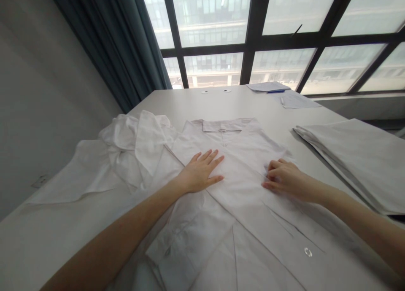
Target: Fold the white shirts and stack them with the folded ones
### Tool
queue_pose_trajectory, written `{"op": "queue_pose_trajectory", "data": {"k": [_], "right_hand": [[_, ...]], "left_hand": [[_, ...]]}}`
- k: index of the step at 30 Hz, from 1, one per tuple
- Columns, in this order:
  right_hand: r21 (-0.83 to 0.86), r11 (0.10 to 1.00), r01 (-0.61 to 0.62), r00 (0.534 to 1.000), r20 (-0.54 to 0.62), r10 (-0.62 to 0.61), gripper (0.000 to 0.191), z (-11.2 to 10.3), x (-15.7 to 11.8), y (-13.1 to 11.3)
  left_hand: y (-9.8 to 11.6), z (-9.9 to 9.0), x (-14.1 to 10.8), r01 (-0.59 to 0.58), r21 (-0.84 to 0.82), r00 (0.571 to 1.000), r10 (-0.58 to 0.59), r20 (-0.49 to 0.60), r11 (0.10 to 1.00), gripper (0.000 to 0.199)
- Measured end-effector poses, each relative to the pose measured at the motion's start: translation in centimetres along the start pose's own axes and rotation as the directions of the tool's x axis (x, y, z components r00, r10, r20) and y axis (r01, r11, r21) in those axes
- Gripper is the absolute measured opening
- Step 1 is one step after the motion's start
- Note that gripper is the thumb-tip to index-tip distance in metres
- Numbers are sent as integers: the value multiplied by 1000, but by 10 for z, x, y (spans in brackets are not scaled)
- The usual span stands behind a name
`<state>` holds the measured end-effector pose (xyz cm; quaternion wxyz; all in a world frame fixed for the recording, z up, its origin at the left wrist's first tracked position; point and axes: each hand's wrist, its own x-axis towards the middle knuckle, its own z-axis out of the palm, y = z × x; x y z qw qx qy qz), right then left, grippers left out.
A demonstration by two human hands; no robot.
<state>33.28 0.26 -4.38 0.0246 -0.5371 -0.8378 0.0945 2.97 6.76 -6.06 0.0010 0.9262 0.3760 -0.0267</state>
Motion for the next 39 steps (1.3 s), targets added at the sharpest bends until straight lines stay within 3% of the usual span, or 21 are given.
{"op": "queue_pose_trajectory", "data": {"k": [2,5,7,9,12,18,27,39], "right_hand": [[-64,997,-44,999,17,45,29,-4,-3,1],[-140,988,-69,986,-157,47,15,-6,-6,-8],[-105,994,31,957,-284,-59,14,-2,-7,-21],[-27,983,183,925,-335,-181,23,6,-8,-37],[56,944,324,904,-311,-292,33,24,-9,-57],[-12,944,329,934,-145,-327,60,42,-14,-64],[-33,932,361,932,-30,-362,65,37,-19,-65],[-15,932,362,931,-49,-363,66,37,-19,-63]], "left_hand": [[1,-1,0,2,0,1000,-2,1,1000,68],[1,-1,0,7,-7,1000,-7,0,1000,70],[1,0,0,9,-13,1000,-9,-2,1000,71],[1,0,1,8,-18,1000,-8,-5,1000,72],[2,1,0,10,-24,1000,-10,-11,1000,72],[0,-2,3,36,-51,999,-35,18,998,73],[-34,-1,22,217,-81,975,-212,69,973,74],[-87,0,53,433,-41,896,-425,126,901,76]]}}
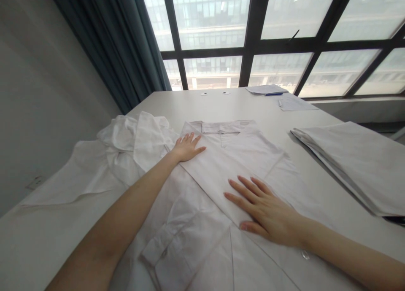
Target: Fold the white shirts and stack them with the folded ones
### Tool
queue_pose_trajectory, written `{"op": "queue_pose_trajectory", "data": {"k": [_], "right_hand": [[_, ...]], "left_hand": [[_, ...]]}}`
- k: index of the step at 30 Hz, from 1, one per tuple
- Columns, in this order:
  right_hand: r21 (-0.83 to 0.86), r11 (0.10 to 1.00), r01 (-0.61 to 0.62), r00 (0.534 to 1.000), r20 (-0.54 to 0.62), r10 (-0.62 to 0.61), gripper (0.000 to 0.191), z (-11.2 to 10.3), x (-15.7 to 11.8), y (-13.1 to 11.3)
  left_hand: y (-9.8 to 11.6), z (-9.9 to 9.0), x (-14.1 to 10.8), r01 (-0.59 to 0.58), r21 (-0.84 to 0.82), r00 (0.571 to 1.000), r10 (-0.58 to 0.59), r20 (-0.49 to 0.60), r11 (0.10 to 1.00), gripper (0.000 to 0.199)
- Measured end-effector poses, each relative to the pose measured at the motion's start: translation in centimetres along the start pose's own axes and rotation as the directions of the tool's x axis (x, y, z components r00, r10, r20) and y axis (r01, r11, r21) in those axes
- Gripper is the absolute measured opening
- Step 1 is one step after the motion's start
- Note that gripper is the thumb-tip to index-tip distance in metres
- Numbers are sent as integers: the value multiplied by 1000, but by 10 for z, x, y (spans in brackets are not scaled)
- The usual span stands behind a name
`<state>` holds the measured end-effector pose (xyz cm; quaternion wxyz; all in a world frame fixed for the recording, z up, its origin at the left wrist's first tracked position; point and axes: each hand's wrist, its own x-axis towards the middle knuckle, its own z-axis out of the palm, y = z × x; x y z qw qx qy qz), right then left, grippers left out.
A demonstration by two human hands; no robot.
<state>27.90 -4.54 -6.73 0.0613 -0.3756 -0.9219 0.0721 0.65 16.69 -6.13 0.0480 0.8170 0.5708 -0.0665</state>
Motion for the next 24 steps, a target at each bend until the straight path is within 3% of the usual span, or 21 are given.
{"op": "queue_pose_trajectory", "data": {"k": [9,13,18,24], "right_hand": [[46,999,-16,1000,-5,16,64,-2,0,-1],[60,995,-86,995,-45,89,48,-5,5,-4],[37,994,-104,992,-72,106,46,-5,10,-6],[17,996,-87,992,-86,88,52,-2,9,-4]], "left_hand": [[-23,2,27,109,-4,993,-109,-56,994,77],[-22,4,27,122,8,983,-120,-142,992,69],[-7,-2,13,43,39,965,-32,-259,998,49],[32,0,-8,-55,42,976,63,-209,998,48]]}}
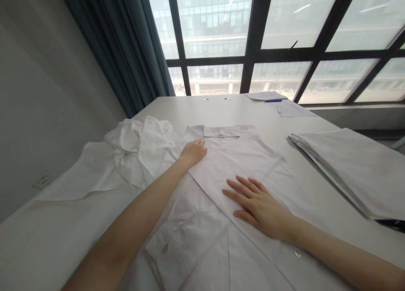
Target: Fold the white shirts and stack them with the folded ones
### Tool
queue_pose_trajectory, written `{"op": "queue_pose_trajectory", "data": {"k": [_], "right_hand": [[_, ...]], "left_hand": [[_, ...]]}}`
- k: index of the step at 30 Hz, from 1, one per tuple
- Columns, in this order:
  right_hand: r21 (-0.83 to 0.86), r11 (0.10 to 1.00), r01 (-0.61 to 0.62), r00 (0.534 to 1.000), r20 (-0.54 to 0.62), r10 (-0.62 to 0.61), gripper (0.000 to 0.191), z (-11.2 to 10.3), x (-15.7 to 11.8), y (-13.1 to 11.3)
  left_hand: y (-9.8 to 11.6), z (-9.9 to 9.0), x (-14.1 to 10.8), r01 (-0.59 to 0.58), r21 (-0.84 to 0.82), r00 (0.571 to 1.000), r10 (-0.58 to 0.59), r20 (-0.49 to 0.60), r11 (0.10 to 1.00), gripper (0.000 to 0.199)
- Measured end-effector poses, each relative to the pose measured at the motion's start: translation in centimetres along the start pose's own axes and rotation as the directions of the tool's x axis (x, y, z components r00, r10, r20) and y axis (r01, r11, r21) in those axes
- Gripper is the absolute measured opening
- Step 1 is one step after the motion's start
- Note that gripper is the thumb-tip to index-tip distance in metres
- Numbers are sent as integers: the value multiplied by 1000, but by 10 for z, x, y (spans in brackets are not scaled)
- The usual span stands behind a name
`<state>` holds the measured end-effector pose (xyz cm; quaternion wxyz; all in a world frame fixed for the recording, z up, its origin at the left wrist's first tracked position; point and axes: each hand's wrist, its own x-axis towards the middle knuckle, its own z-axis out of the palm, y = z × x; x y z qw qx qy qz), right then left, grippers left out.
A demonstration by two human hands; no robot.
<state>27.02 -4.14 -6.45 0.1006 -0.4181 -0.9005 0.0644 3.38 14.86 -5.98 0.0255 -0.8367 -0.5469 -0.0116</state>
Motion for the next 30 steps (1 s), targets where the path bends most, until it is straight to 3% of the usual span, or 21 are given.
{"op": "queue_pose_trajectory", "data": {"k": [3,6,17,22,30], "right_hand": [[5,1000,5,1000,-8,-5,52,1,0,1],[3,1000,4,1000,-5,-4,51,1,1,0],[7,1000,-2,1000,13,2,49,-1,0,0],[10,1000,-10,999,31,10,49,0,1,0],[11,1000,-24,995,101,23,52,-4,2,-1]], "left_hand": [[17,4,-12,-37,-22,998,39,58,999,61],[20,7,-18,-63,-51,990,68,124,997,71],[-31,4,31,125,-51,967,-110,232,991,103],[-41,-1,47,118,-41,948,-100,302,992,116],[-60,-1,62,121,-30,928,-103,358,992,121]]}}
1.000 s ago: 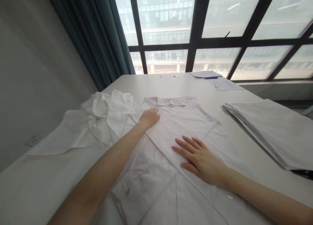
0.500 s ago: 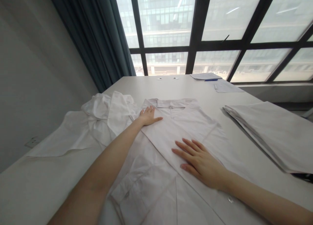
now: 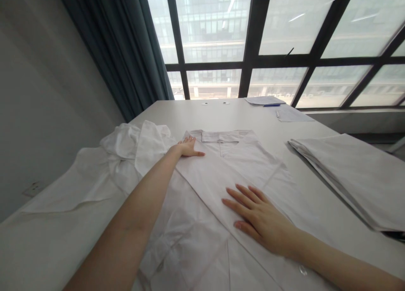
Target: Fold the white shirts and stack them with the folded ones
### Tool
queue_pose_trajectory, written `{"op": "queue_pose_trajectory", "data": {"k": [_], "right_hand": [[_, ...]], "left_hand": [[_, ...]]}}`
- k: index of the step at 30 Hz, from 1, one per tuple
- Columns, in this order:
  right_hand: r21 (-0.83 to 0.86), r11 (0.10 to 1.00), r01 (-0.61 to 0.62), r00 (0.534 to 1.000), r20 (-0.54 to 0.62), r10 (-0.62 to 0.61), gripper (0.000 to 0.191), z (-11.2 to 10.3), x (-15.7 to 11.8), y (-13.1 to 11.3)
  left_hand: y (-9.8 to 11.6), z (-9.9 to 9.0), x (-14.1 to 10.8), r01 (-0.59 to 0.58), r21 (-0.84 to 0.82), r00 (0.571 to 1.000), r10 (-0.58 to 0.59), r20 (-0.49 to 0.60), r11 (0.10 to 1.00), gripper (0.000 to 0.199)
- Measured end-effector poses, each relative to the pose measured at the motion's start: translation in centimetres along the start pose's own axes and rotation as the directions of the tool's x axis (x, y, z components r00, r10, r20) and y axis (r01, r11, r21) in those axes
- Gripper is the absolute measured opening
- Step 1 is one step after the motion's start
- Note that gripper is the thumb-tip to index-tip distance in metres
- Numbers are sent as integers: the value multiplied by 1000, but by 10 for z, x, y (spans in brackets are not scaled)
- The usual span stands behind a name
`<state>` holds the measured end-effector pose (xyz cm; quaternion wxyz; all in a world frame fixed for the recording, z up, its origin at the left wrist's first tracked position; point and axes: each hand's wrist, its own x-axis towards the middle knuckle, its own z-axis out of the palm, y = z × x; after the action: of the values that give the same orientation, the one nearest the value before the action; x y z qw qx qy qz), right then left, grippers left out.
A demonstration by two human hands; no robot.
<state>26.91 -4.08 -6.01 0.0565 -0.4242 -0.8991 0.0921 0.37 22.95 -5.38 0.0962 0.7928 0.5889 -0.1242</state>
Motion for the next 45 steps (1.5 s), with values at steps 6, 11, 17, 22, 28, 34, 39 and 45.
{"op": "queue_pose_trajectory", "data": {"k": [6,11,17,22,28,34,39,45], "right_hand": [[15,1000,-5,1000,13,5,52,-1,0,0],[10,1000,-3,1000,22,3,52,-1,-1,0],[4,1000,3,1000,10,-3,51,0,-2,0],[26,1000,-5,1000,-8,6,52,1,-1,0],[44,999,-27,999,21,26,53,2,0,0],[47,998,-42,999,37,40,54,1,1,-1],[36,999,-33,999,20,33,54,2,2,0],[14,1000,-6,1000,-14,6,53,3,0,0]], "left_hand": [[-7,0,8,16,-11,1000,-17,-17,1000,122],[-10,-3,12,23,-20,999,-24,-27,1000,122],[-14,-2,20,44,-25,998,-45,-49,999,119],[-10,7,20,99,-33,985,-103,-136,995,104],[11,10,-1,145,-9,973,-145,-179,989,80],[42,20,-54,32,27,994,-29,-103,999,88],[60,36,-110,-188,48,979,191,-69,981,89],[46,44,-122,-266,7,959,266,-95,964,94]]}}
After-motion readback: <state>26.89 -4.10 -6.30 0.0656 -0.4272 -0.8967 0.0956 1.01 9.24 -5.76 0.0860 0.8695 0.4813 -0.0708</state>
